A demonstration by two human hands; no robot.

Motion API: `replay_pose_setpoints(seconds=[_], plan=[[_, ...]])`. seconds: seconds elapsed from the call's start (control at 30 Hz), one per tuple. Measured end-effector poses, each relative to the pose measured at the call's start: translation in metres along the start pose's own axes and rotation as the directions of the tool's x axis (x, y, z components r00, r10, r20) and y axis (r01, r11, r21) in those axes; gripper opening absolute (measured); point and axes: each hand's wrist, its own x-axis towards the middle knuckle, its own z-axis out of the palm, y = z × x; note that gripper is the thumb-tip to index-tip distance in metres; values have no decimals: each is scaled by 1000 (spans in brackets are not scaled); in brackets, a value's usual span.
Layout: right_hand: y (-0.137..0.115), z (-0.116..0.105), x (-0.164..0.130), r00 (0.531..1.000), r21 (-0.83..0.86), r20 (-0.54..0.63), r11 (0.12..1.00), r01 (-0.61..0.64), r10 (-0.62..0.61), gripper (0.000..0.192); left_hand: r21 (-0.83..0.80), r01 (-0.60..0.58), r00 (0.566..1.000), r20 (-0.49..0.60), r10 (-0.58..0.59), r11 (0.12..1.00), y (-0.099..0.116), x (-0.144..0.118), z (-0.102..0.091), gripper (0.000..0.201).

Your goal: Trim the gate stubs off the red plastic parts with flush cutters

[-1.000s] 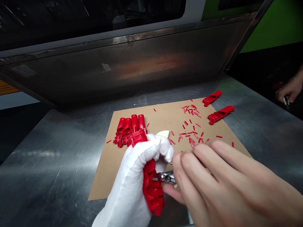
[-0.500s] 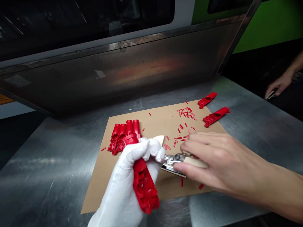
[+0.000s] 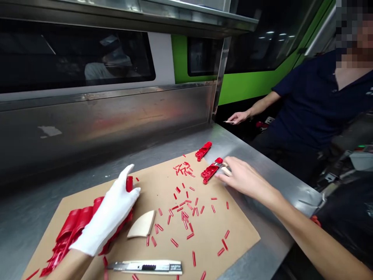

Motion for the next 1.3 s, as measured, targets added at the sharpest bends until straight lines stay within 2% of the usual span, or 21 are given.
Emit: replay_pose_setpoints(seconds=[0.13,0.27,0.37,0.43,0.47,0.5,0.57,0.63,0.7,0.77,0.87,0.93,1.03,1.17,1.23,1.3], plan=[[-16,10,15,998,-24,41,999,-42,43,34,186,-102,995,39,97,977,-10,2,14,67],[-19,18,29,995,-80,69,995,-67,73,34,247,-227,974,53,221,942,-10,-12,7,57],[-22,21,34,994,-123,68,989,-82,91,33,259,-284,955,-6,296,923,-2,-35,-6,51],[-26,20,34,996,-150,39,986,-77,84,32,193,-302,947,-49,317,934,9,-57,-15,47],[-31,19,31,997,-161,14,985,-69,72,31,103,-300,949,-64,308,948,15,-68,-18,43],[-37,16,28,998,-167,-17,984,-56,54,29,-12,-252,966,-66,250,968,22,-80,-21,38],[-56,11,15,996,-163,-84,987,-14,0,23,-253,-78,996,23,87,964,38,-101,-25,36],[-82,7,-5,987,-132,-137,989,63,-81,22,-473,156,982,172,-83,867,52,-118,-26,44],[-113,6,-28,969,-82,-163,982,172,-184,26,-631,288,955,248,-164,721,62,-131,-26,52],[-142,9,-49,940,-17,-189,959,285,-282,31,-699,287,957,240,-164,655,66,-139,-26,50],[-174,18,-69,890,93,-292,915,392,-351,36,-705,244,969,213,-129,666,61,-151,-28,40],[-186,26,-74,866,136,-360,899,416,-346,40,-700,278,959,240,-151,657,55,-158,-31,43],[-194,35,-77,856,180,-392,884,431,-338,46,-711,335,942,251,-222,619,51,-167,-31,47],[-195,39,-78,826,190,-420,853,486,-377,40,-753,340,937,222,-269,564,54,-172,-29,40],[-193,38,-78,798,172,-449,838,518,-402,38,-773,340,937,231,-261,536,53,-171,-32,40],[-191,35,-77,770,179,-477,811,556,-423,36,-827,354,935,309,-174,437,50,-168,-38,43]])
